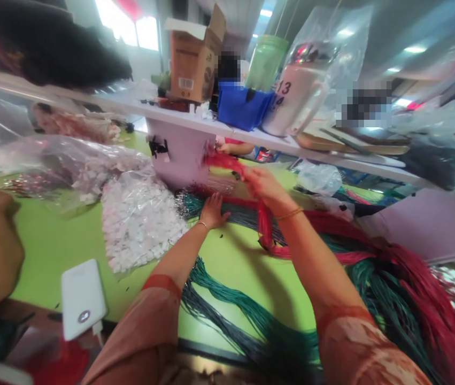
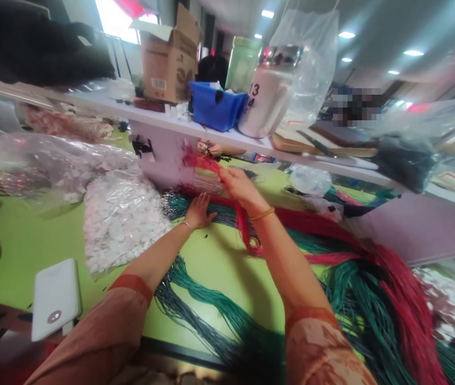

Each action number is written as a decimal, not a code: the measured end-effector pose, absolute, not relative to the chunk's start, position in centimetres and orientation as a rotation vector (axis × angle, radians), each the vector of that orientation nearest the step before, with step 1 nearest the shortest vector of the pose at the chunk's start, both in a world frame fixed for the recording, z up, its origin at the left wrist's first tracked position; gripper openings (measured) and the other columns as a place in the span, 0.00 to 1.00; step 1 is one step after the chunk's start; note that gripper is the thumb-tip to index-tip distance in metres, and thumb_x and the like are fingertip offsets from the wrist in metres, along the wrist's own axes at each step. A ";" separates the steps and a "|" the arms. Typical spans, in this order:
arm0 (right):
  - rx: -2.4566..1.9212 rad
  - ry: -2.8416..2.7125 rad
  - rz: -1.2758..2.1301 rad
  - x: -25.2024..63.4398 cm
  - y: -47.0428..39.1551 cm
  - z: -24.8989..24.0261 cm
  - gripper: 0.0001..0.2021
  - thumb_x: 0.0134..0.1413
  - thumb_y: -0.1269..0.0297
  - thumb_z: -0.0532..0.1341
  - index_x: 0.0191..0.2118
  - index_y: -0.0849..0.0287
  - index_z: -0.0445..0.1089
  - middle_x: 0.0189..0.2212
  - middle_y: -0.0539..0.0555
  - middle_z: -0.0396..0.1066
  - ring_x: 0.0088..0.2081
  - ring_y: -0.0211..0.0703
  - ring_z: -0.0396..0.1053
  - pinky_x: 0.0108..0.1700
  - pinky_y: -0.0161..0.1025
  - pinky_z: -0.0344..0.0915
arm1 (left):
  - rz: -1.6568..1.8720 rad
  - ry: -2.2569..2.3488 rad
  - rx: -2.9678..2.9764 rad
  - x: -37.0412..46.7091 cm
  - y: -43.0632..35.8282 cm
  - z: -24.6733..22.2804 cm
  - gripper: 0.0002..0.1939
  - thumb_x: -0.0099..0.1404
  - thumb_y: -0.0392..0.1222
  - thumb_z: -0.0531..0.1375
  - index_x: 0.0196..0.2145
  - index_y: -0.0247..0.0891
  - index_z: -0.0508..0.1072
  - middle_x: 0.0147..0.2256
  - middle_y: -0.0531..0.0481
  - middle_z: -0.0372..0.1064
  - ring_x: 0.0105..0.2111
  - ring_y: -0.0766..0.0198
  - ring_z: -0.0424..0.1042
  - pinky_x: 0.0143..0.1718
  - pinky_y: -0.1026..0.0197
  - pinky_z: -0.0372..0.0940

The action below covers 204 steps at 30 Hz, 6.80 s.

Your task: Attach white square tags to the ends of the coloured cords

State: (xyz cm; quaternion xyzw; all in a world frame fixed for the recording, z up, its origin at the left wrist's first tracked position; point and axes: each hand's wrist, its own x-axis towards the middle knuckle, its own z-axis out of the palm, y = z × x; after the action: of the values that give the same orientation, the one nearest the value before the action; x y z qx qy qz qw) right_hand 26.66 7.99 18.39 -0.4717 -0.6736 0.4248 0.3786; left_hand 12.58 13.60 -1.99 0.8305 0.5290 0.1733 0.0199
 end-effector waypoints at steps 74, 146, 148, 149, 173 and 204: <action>-1.421 -2.525 0.253 39.4 -10.0 2.1 0.13 0.61 0.67 0.52 0.39 0.57 0.75 0.33 0.58 0.69 0.37 0.44 0.64 0.40 0.39 0.59 | 0.309 1.418 2.611 14.7 -2.4 -1.3 0.23 0.70 0.50 0.45 0.60 0.53 0.64 0.65 0.43 0.53 0.66 0.45 0.46 0.59 0.27 0.36; -1.425 -2.452 0.487 37.8 -9.2 2.6 0.10 0.57 0.70 0.54 0.37 0.58 0.74 0.31 0.55 0.69 0.32 0.41 0.65 0.37 0.37 0.60 | 0.197 1.398 2.635 14.4 -2.5 -0.9 0.28 0.70 0.50 0.40 0.64 0.46 0.59 0.66 0.43 0.49 0.66 0.47 0.46 0.61 0.32 0.37; -1.409 -2.467 0.512 37.9 -9.0 2.5 0.09 0.58 0.68 0.55 0.36 0.58 0.74 0.31 0.55 0.68 0.32 0.41 0.64 0.37 0.37 0.59 | 0.203 1.395 2.632 14.4 -2.6 -0.9 0.28 0.70 0.50 0.40 0.63 0.45 0.60 0.66 0.43 0.49 0.66 0.46 0.46 0.61 0.32 0.37; -1.405 -2.460 0.525 38.0 -9.0 2.5 0.09 0.58 0.68 0.55 0.35 0.58 0.73 0.31 0.55 0.68 0.32 0.41 0.64 0.37 0.37 0.59 | 0.203 1.394 2.627 14.4 -2.5 -1.0 0.28 0.70 0.50 0.40 0.63 0.46 0.59 0.66 0.43 0.49 0.66 0.46 0.46 0.61 0.32 0.36; -1.401 -1.847 0.537 29.3 2.1 0.2 0.11 0.54 0.66 0.56 0.42 0.60 0.70 0.42 0.58 0.70 0.38 0.43 0.67 0.45 0.42 0.65 | 0.263 1.354 2.665 13.5 -3.2 0.6 0.24 0.70 0.49 0.45 0.57 0.34 0.65 0.59 0.36 0.60 0.59 0.51 0.58 0.60 0.46 0.52; -1.773 -2.254 -0.205 41.5 -13.7 -1.3 0.25 0.59 0.48 0.54 0.55 0.60 0.67 0.48 0.64 0.70 0.52 0.58 0.64 0.55 0.54 0.54 | 0.340 1.410 2.602 15.8 -7.1 -1.1 0.49 0.60 0.73 0.41 0.66 0.33 0.52 0.64 0.34 0.51 0.64 0.41 0.46 0.64 0.37 0.33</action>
State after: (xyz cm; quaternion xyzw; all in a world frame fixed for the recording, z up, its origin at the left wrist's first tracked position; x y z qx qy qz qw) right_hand 41.53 -13.69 -1.25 -0.6112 -0.7770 -0.0705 0.1330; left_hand 15.76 -7.14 -1.08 0.8706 0.4717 0.1138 0.0814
